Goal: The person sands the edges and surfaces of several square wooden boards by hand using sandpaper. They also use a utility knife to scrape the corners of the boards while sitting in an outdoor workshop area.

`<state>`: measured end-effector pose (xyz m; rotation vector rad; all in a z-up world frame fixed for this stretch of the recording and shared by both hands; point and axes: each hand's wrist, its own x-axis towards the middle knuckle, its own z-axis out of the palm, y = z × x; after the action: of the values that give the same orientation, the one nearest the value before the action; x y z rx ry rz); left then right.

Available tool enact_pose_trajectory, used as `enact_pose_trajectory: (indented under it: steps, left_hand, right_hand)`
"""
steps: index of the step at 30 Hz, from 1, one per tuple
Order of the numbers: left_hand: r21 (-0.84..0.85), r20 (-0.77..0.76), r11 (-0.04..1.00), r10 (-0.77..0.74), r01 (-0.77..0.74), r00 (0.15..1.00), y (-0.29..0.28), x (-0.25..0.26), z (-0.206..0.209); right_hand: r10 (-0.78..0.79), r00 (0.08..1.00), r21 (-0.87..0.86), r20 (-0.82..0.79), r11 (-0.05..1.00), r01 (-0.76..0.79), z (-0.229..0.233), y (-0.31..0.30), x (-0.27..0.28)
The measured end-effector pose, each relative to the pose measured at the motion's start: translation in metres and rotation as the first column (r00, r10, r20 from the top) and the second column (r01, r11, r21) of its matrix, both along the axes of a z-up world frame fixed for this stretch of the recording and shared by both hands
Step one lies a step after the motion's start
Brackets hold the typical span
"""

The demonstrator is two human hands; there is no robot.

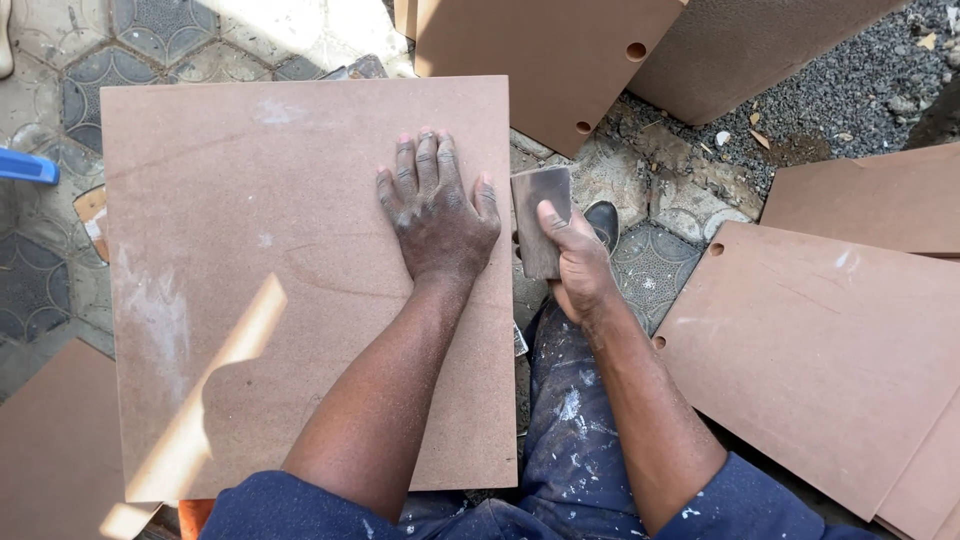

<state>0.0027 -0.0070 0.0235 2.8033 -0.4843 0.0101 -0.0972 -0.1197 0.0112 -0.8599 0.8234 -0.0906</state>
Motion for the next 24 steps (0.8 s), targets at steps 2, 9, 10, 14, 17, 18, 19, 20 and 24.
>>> enact_pose_trajectory:
  steps: [2,9,10,14,17,18,19,20,24]
  left_hand:
    - [0.005,-0.003,1.0,-0.01,0.01,1.0,0.001,0.0,0.002]
    - [0.037,0.022,0.999,-0.021,0.02,1.0,0.001,0.0,-0.002]
    - [0.04,0.018,0.999,-0.022,0.021,1.0,0.001,-0.001,-0.003]
    - [0.025,0.01,0.999,-0.027,0.027,1.0,0.0,0.0,-0.001]
    - [0.026,-0.005,0.999,-0.034,0.034,0.999,0.002,-0.002,0.002]
    - [0.023,-0.009,0.999,-0.043,0.043,0.999,0.001,-0.003,0.003]
    - [0.023,-0.007,0.999,-0.041,0.041,0.999,0.001,-0.003,0.002]
    - [0.025,-0.002,0.999,-0.048,0.048,0.999,0.001,-0.003,0.002]
    - [0.036,-0.009,0.998,-0.052,0.053,0.999,0.002,-0.001,0.002]
  right_hand:
    - [0.061,0.997,-0.07,-0.04,0.996,-0.063,0.001,-0.002,-0.006]
    - [0.214,0.967,-0.289,-0.139,0.925,-0.246,0.012,0.004,-0.017]
    - [0.214,0.967,-0.285,-0.141,0.926,-0.246,0.008,0.004,-0.017]
    - [0.221,0.963,-0.383,-0.158,0.885,-0.266,0.009,0.001,-0.004]
    - [0.191,0.953,-0.481,-0.235,0.83,-0.284,0.007,-0.004,0.028]
    - [0.152,0.959,-0.554,-0.24,0.79,-0.264,0.004,-0.006,0.042]
    - [0.154,0.959,-0.555,-0.237,0.789,-0.264,-0.002,-0.01,0.053]
    - [0.12,0.975,-0.63,-0.185,0.748,-0.211,-0.007,-0.014,0.065]
    - [0.129,0.96,-0.571,-0.248,0.781,-0.252,0.021,-0.01,0.052]
